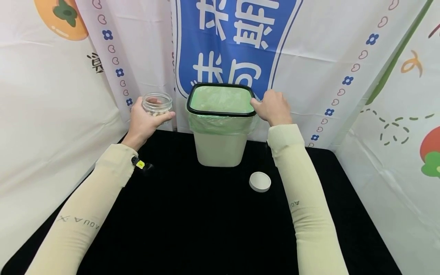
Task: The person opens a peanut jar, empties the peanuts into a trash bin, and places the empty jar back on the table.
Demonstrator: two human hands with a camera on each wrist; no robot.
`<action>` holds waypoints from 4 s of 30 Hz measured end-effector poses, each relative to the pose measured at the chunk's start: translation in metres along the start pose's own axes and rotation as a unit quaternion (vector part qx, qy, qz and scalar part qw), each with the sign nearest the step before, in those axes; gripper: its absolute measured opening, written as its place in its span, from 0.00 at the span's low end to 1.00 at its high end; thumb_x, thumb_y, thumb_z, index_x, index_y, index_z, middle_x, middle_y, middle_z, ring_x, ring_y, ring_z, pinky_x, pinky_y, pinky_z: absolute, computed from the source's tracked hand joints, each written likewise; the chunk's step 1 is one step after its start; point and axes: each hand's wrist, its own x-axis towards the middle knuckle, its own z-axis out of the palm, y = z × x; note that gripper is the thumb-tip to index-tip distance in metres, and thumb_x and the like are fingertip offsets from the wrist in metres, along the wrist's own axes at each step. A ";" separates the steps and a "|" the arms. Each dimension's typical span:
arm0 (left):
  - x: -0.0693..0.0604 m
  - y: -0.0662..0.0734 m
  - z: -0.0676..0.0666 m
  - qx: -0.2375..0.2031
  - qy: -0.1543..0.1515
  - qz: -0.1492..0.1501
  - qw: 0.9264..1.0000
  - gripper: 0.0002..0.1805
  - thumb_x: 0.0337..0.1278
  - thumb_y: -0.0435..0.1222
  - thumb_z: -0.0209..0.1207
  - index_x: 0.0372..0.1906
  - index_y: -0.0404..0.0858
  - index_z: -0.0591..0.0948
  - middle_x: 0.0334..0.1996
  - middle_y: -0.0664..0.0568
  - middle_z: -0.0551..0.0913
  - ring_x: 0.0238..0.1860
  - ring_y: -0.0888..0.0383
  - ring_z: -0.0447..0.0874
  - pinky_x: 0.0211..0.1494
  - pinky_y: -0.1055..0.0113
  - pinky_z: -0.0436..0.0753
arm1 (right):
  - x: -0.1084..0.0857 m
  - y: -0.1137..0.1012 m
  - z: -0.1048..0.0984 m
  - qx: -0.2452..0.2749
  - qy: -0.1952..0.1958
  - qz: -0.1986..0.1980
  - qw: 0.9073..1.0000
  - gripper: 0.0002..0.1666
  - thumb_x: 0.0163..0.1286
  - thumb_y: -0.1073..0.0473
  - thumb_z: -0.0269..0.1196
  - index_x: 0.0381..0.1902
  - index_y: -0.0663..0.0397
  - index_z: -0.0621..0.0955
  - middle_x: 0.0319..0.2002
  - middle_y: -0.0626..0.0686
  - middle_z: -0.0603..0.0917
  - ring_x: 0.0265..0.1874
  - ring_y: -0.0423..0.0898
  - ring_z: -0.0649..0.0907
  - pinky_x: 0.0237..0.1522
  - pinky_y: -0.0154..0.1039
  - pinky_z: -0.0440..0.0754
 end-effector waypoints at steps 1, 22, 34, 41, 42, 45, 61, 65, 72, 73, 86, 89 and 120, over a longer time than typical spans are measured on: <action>0.000 0.000 -0.001 0.000 0.001 0.000 1.000 0.43 0.45 0.48 0.81 0.64 0.35 0.74 0.59 0.43 0.83 0.58 0.49 0.81 0.67 0.54 0.80 | 0.001 -0.001 0.001 0.003 -0.001 0.003 1.000 0.32 0.77 0.36 0.53 0.18 0.51 0.71 0.16 0.47 0.68 0.27 0.52 0.77 0.31 0.45 0.76; 0.007 0.001 0.002 0.020 0.010 -0.005 1.000 0.44 0.45 0.49 0.81 0.64 0.34 0.74 0.60 0.39 0.83 0.60 0.45 0.81 0.69 0.50 0.80 | 0.018 -0.008 0.015 -0.009 -0.009 0.024 1.000 0.26 0.74 0.49 0.56 0.17 0.50 0.66 0.15 0.48 0.67 0.20 0.51 0.75 0.27 0.44 0.76; 0.015 0.005 0.002 0.040 0.002 -0.010 0.999 0.48 0.43 0.51 0.81 0.67 0.34 0.72 0.62 0.39 0.81 0.62 0.45 0.80 0.71 0.49 0.79 | 0.022 -0.010 0.016 -0.014 -0.053 0.039 0.998 0.14 0.73 0.54 0.50 0.27 0.53 0.70 0.31 0.58 0.73 0.28 0.54 0.76 0.33 0.46 0.76; 0.020 0.013 0.005 0.040 0.000 -0.007 0.999 0.48 0.43 0.52 0.80 0.67 0.35 0.72 0.62 0.41 0.81 0.60 0.47 0.81 0.69 0.52 0.80 | 0.022 -0.011 0.016 -0.005 -0.057 0.050 0.997 0.13 0.73 0.55 0.50 0.28 0.53 0.70 0.32 0.58 0.73 0.32 0.56 0.77 0.37 0.47 0.77; 0.021 0.014 0.005 0.039 0.000 -0.004 0.999 0.48 0.43 0.51 0.80 0.67 0.35 0.72 0.61 0.41 0.81 0.60 0.47 0.81 0.69 0.52 0.80 | 0.021 -0.012 0.016 -0.003 -0.058 0.053 0.997 0.13 0.73 0.54 0.50 0.28 0.53 0.70 0.33 0.59 0.74 0.33 0.56 0.77 0.37 0.47 0.77; 0.022 0.018 0.006 0.035 0.000 0.001 0.999 0.48 0.43 0.50 0.81 0.67 0.34 0.72 0.61 0.40 0.81 0.60 0.48 0.81 0.69 0.53 0.80 | 0.021 -0.013 0.016 -0.004 -0.063 0.059 0.996 0.13 0.73 0.54 0.49 0.30 0.53 0.71 0.35 0.59 0.74 0.33 0.56 0.76 0.38 0.47 0.77; 0.030 0.032 0.006 0.042 -0.009 -0.004 0.999 0.50 0.42 0.48 0.81 0.71 0.36 0.70 0.65 0.42 0.80 0.64 0.49 0.81 0.71 0.58 0.81 | 0.023 -0.009 0.018 0.002 -0.076 0.061 0.995 0.16 0.75 0.51 0.48 0.38 0.59 0.73 0.49 0.66 0.78 0.47 0.61 0.78 0.50 0.52 0.78; 0.033 0.033 0.008 0.042 -0.012 -0.012 0.999 0.52 0.42 0.48 0.81 0.72 0.37 0.68 0.66 0.43 0.79 0.65 0.49 0.80 0.72 0.59 0.80 | 0.023 -0.009 0.019 0.004 -0.075 0.062 0.995 0.16 0.75 0.51 0.49 0.29 0.54 0.70 0.37 0.60 0.75 0.37 0.57 0.77 0.43 0.49 0.78; 0.040 0.034 0.013 0.040 -0.014 -0.004 0.999 0.52 0.42 0.46 0.81 0.73 0.36 0.68 0.66 0.43 0.80 0.66 0.49 0.80 0.73 0.59 0.79 | 0.022 -0.010 0.019 0.007 -0.068 0.068 0.995 0.18 0.75 0.52 0.49 0.23 0.50 0.67 0.29 0.55 0.70 0.29 0.53 0.75 0.35 0.45 0.75; 0.040 0.034 0.013 0.041 -0.012 -0.003 0.999 0.52 0.42 0.46 0.82 0.73 0.36 0.69 0.66 0.42 0.80 0.66 0.48 0.80 0.73 0.59 0.79 | 0.022 -0.010 0.019 0.006 -0.068 0.070 0.995 0.18 0.75 0.52 0.49 0.23 0.50 0.67 0.30 0.56 0.70 0.29 0.53 0.75 0.35 0.45 0.75; 0.048 0.040 0.015 0.065 -0.007 0.013 0.998 0.49 0.41 0.44 0.82 0.69 0.36 0.70 0.65 0.42 0.81 0.65 0.48 0.81 0.72 0.59 0.80 | 0.022 -0.011 0.022 0.019 -0.058 0.084 0.995 0.16 0.73 0.53 0.49 0.24 0.51 0.68 0.31 0.57 0.72 0.28 0.53 0.75 0.32 0.43 0.75; 0.051 0.042 0.016 0.077 -0.011 0.012 0.997 0.48 0.41 0.44 0.81 0.68 0.36 0.70 0.65 0.43 0.81 0.65 0.48 0.81 0.71 0.60 0.81 | 0.022 -0.011 0.022 0.020 -0.055 0.085 0.995 0.16 0.73 0.54 0.50 0.23 0.51 0.68 0.29 0.56 0.71 0.27 0.53 0.75 0.31 0.43 0.75; 0.068 0.063 0.035 0.134 -0.030 0.088 0.987 0.44 0.40 0.42 0.79 0.66 0.35 0.71 0.60 0.43 0.80 0.61 0.48 0.79 0.69 0.59 0.81 | 0.019 -0.012 0.023 0.035 -0.044 0.096 0.994 0.12 0.72 0.54 0.50 0.31 0.53 0.71 0.39 0.60 0.76 0.34 0.55 0.77 0.35 0.44 0.76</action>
